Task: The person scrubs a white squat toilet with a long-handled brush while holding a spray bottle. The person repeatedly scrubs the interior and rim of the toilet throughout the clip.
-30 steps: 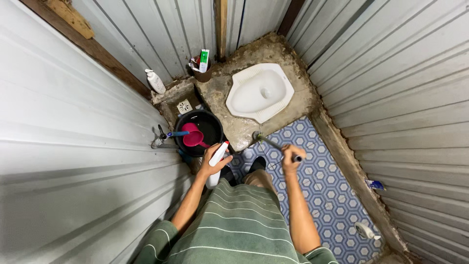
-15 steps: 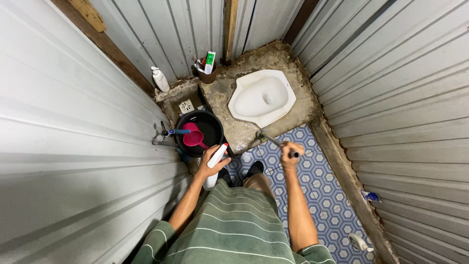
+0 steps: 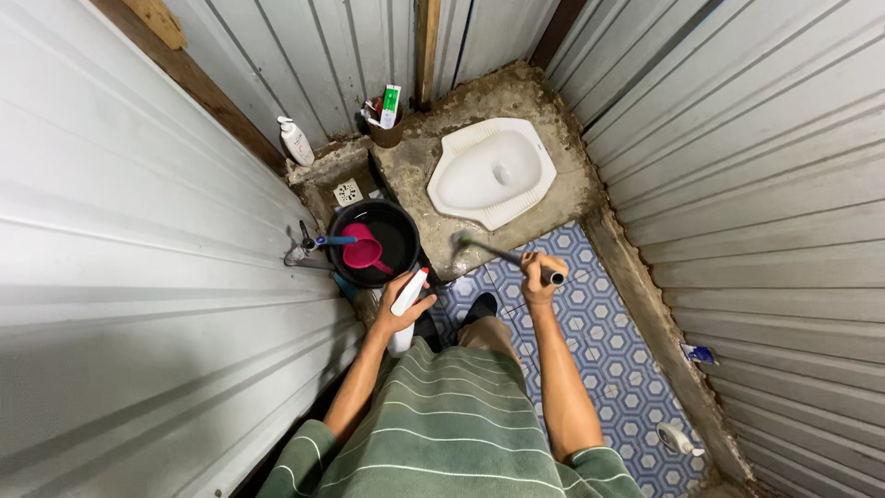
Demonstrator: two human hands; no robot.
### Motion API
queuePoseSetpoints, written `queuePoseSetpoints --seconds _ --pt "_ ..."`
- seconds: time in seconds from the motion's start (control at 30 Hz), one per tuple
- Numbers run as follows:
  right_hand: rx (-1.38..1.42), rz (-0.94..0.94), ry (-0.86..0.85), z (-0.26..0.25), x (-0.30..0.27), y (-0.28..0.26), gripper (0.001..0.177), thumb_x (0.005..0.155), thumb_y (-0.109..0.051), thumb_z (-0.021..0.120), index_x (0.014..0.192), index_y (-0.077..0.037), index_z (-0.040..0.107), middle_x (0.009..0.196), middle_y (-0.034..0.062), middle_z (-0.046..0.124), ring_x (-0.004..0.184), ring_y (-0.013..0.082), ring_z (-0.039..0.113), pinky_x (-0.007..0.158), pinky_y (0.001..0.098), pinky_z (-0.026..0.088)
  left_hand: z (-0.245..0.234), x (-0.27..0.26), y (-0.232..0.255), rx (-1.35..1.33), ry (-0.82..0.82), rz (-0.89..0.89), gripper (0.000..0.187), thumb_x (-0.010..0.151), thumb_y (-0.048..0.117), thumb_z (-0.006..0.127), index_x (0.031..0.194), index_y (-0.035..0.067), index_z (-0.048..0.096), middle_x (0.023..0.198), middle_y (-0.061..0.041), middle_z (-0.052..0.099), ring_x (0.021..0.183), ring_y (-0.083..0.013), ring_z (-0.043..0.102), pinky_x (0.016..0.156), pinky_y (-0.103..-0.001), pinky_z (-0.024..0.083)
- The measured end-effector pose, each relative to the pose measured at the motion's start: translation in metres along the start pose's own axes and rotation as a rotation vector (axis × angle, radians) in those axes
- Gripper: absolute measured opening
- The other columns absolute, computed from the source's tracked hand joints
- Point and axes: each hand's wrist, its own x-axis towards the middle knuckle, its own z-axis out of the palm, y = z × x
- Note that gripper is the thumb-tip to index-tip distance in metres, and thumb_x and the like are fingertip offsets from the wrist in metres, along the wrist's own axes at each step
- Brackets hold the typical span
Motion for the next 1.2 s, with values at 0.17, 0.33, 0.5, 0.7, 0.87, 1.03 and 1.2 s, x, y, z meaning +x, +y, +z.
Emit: queuePoseSetpoints --seconds 0.17,0.33,0.5,0.7,0.87,1.03,1.2 --pt "-0.370 -0.144 -0.053 0.000 0.011 0.011 0.026 0.086 -0.005 0.055 0.060 -0.003 0.055 0.062 0.0073 0.062 0.061 0.0219 0.065 0.066 0.0332 0.047 -0.006 0.000 0.002 0.036 -0.002 0.017 0.029 0.074 0.013 0.087 0.094 0.005 0.068 0.072 -0.001 0.057 0.058 -0.0098 0.055 0.056 -0.028 0.045" --pt "-0.260 -0.079 -0.087 0.017 -0.005 0.008 0.024 0.084 -0.009 0.055 0.062 -0.001 0.058 0.064 0.0092 0.064 0.058 0.0221 0.064 0.061 0.0325 0.048 -0.008 0.003 0.004 0.043 0.012 0.023 0.029 0.074 0.014 0.087 0.094 0.005 0.067 0.077 -0.002 0.059 0.060 -0.0102 0.055 0.057 -0.028 0.046" --pt "-0.186 0.015 -0.044 0.024 -0.009 0.007 0.026 0.082 -0.007 0.054 0.056 0.000 0.051 0.055 0.0085 0.055 0.050 0.0191 0.059 0.057 0.0307 0.048 -0.009 0.001 0.004 0.043 0.025 0.041 0.029 0.075 0.014 0.087 0.095 0.005 0.068 0.075 -0.002 0.058 0.060 -0.0110 0.054 0.057 -0.029 0.046" --pt "-0.047 0.026 0.011 0.005 0.006 0.010 0.028 0.085 -0.002 0.051 0.058 0.002 0.046 0.057 0.0100 0.053 0.053 0.0162 0.054 0.063 0.0318 0.051 -0.004 -0.003 -0.004 0.041 0.011 0.035 0.030 0.075 0.017 0.087 0.094 0.006 0.067 0.073 -0.002 0.057 0.059 -0.0102 0.056 0.059 -0.028 0.046" --pt "-0.058 -0.051 0.018 -0.021 0.006 0.004 0.028 0.085 -0.001 0.052 0.059 0.003 0.043 0.055 0.0092 0.046 0.050 0.0177 0.048 0.060 0.0325 0.048 0.010 0.004 -0.020 0.131 -0.110 -0.197 0.043 0.067 0.026 0.091 0.101 0.007 0.071 0.079 -0.002 0.070 0.067 -0.0133 0.066 0.064 -0.031 0.052" --pt "-0.231 -0.135 0.110 -0.062 0.020 0.002 0.022 0.082 -0.002 0.054 0.061 0.004 0.050 0.058 0.0092 0.054 0.054 0.0202 0.059 0.066 0.0334 0.053 0.037 0.018 -0.042 0.196 -0.215 -0.229 0.047 0.063 0.031 0.090 0.103 0.009 0.075 0.083 -0.003 0.077 0.069 -0.0175 0.073 0.067 -0.033 0.055" --pt "-0.282 -0.099 0.212 -0.104 0.022 -0.001 0.022 0.081 -0.001 0.056 0.060 0.005 0.049 0.055 0.0086 0.048 0.051 0.0199 0.052 0.062 0.0318 0.050 0.078 0.039 -0.052 0.301 -0.207 -0.268 0.040 0.061 0.028 0.087 0.097 0.012 0.079 0.076 -0.005 0.076 0.069 -0.0171 0.073 0.066 -0.033 0.056"
